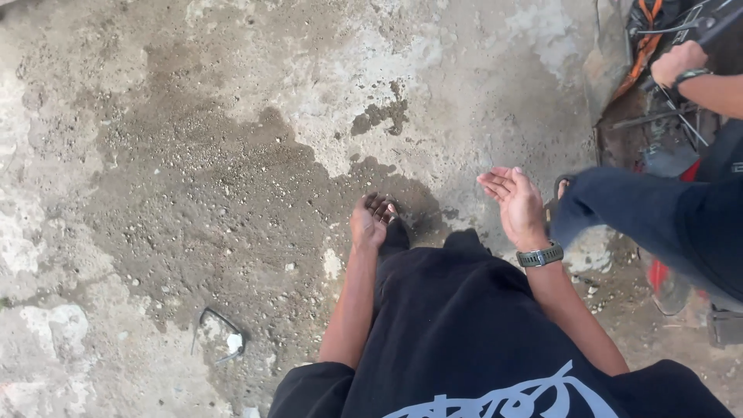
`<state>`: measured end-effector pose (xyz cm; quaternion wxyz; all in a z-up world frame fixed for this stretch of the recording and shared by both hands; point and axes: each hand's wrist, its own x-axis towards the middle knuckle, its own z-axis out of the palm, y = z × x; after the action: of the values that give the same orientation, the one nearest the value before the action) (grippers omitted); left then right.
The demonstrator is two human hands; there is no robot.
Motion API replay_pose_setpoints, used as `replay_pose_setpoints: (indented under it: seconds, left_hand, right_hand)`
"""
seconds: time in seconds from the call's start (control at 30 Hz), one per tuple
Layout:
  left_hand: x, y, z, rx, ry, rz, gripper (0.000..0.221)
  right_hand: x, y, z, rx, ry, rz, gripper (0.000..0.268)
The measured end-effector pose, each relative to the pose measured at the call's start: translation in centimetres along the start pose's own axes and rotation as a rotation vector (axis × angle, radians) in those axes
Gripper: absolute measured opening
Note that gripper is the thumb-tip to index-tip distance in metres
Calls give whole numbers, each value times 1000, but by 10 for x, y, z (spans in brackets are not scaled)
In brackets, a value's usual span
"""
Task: Applying oil to a motorcycle engine component with a small oiler and inspecting the exhaust and engine area of a scooter.
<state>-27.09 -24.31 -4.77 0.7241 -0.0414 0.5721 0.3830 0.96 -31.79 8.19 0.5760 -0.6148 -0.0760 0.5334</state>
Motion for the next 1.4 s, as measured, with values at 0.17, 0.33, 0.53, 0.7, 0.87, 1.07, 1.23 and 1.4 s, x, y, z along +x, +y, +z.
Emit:
replay_pose_setpoints:
  seconds: [0.17, 0.33, 0.53, 0.7, 0.87, 1.07, 1.23, 1.4]
  left_hand:
    - [-3, -64, -7, 12, 19, 41, 29]
    - [-14, -155, -5, -18, 53, 67, 30]
    - [-70, -263, -3, -125, 10, 30, 32]
    - [-115, -305, 7, -102, 17, 74, 37]
    - [-165, -306, 25, -40, -25, 181, 38]
    - [-197, -348, -10, -116, -3, 281, 35]
    - [-221, -436, -75, -300, 41, 275, 31]
    - [-246, -548, -130, -441, 244, 144, 27]
  right_hand:
    - [-11, -7, -41, -68, -96, -27, 45]
    - [-32, -3, -116, -157, -173, -1, 45]
    - [-55, 12, -223, -201, -209, 51, 45]
    - [-65, 11, -278, -267, -226, 76, 47]
    - [-80, -8, -293, -257, -253, 38, 43]
    - [-101, -1, -323, -291, -313, 22, 43]
    - [-134, 5, -372, -376, -365, 45, 45]
    - [-148, 20, -448, -441, -389, 83, 47]
